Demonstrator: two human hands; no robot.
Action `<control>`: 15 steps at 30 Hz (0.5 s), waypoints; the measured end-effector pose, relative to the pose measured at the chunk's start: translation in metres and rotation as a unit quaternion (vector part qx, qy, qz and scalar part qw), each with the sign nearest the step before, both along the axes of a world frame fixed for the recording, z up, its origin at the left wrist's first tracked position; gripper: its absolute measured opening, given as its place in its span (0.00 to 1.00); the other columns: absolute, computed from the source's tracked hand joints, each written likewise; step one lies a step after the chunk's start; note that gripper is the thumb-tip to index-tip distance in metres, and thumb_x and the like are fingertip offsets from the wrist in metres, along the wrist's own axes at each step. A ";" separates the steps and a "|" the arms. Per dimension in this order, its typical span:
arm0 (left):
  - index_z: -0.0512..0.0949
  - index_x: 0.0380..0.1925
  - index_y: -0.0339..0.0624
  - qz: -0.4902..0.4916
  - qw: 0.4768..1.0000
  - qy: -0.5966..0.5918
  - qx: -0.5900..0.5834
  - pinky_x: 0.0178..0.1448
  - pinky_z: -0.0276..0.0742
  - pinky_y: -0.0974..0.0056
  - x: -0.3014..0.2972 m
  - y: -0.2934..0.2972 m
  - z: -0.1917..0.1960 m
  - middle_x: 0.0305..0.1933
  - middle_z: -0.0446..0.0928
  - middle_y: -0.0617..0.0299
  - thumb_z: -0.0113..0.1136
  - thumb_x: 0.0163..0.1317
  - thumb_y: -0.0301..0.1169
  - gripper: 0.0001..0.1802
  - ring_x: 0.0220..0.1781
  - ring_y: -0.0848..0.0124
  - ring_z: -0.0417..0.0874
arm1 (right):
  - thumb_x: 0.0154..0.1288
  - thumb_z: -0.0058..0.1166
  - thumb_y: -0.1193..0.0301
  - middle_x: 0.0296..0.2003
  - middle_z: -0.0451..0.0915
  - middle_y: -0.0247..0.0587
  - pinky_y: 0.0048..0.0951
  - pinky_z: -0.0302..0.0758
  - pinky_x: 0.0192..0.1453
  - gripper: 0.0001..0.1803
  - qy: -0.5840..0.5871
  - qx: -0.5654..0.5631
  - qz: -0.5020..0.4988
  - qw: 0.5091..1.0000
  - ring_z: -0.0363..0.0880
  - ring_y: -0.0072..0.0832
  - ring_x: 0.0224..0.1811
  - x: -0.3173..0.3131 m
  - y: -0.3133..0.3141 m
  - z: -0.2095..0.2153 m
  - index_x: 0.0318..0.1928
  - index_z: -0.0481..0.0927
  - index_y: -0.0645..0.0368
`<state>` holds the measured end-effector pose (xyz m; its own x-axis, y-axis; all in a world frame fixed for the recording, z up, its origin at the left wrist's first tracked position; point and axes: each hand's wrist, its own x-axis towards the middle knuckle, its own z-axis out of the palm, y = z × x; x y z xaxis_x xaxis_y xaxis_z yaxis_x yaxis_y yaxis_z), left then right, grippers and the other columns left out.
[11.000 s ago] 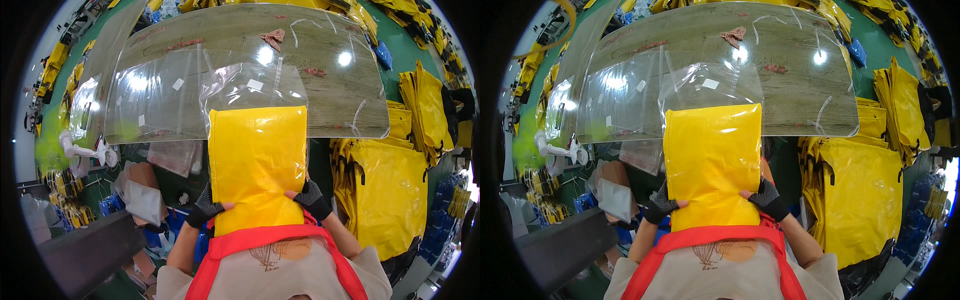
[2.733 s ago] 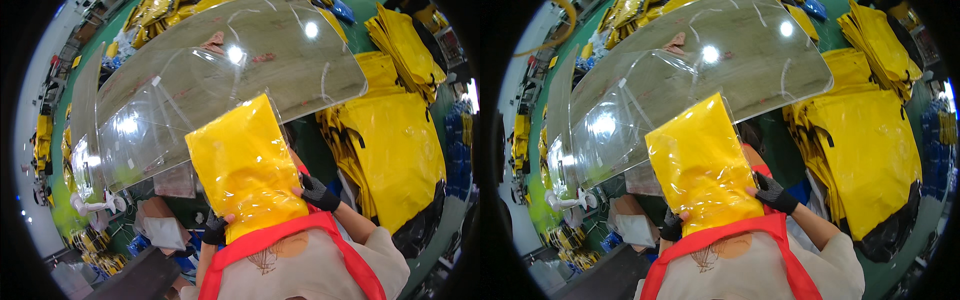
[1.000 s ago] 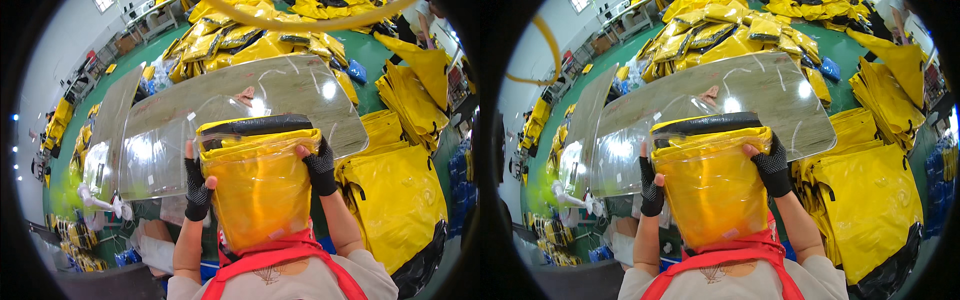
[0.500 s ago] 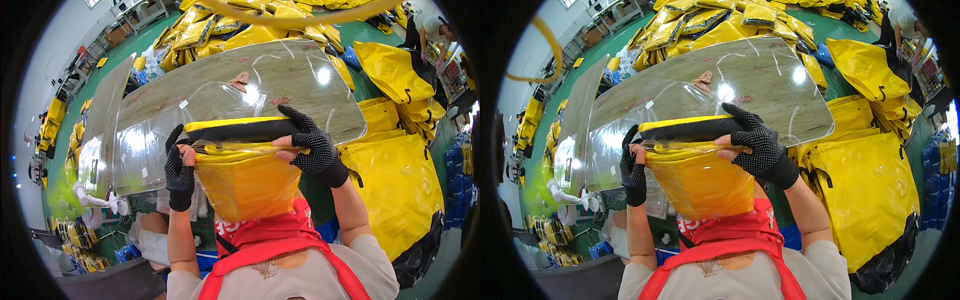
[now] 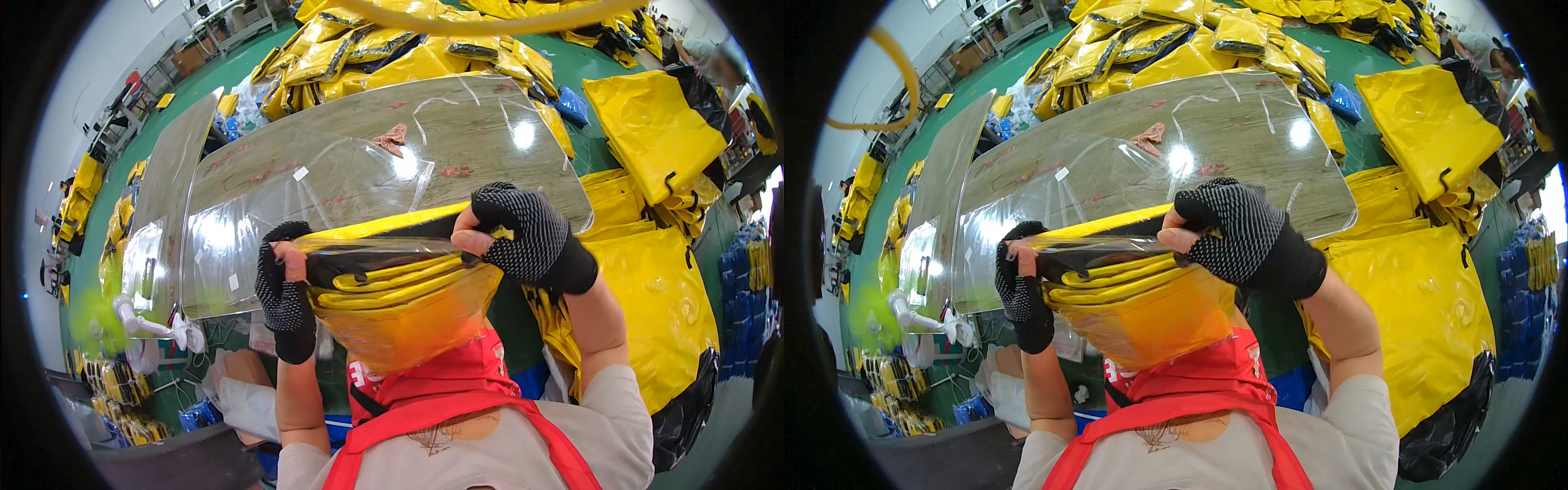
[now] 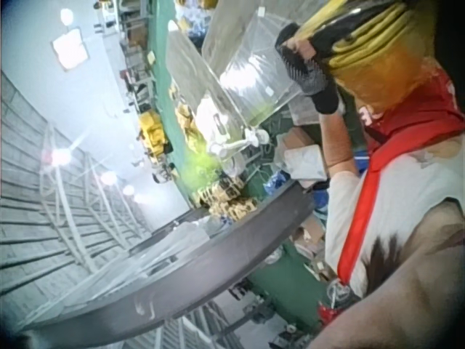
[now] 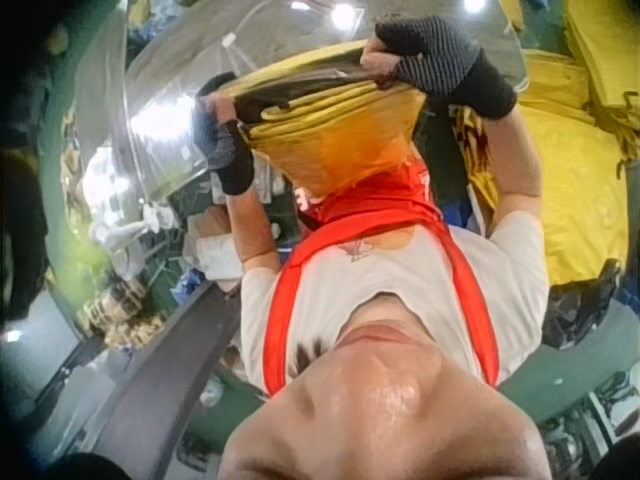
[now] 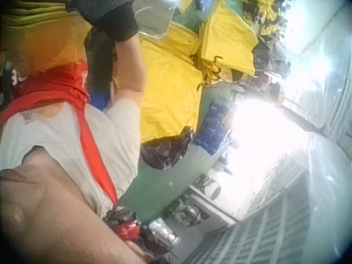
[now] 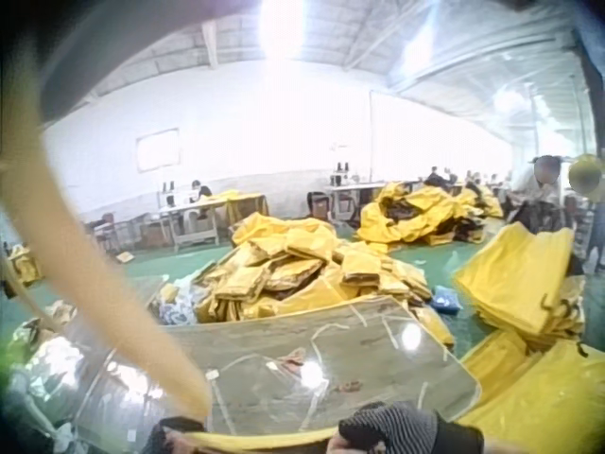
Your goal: The person folds yellow and black plastic bags on a clear table, then places each folded bag into a clear plastic sleeve. The person repeats this process for multiple bags.
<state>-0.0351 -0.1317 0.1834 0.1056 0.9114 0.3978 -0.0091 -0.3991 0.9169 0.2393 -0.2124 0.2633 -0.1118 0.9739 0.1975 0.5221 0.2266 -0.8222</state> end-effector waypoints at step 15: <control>0.75 0.36 0.35 -0.018 0.998 -0.052 -0.024 0.43 0.67 0.73 0.019 -0.017 0.005 0.37 0.76 0.62 0.54 0.66 0.30 0.08 0.36 0.77 0.72 | 0.55 0.65 0.66 0.32 0.77 0.41 0.30 0.71 0.43 0.12 -0.065 0.097 0.248 0.962 0.76 0.32 0.35 0.047 0.011 0.006 0.31 0.79 0.61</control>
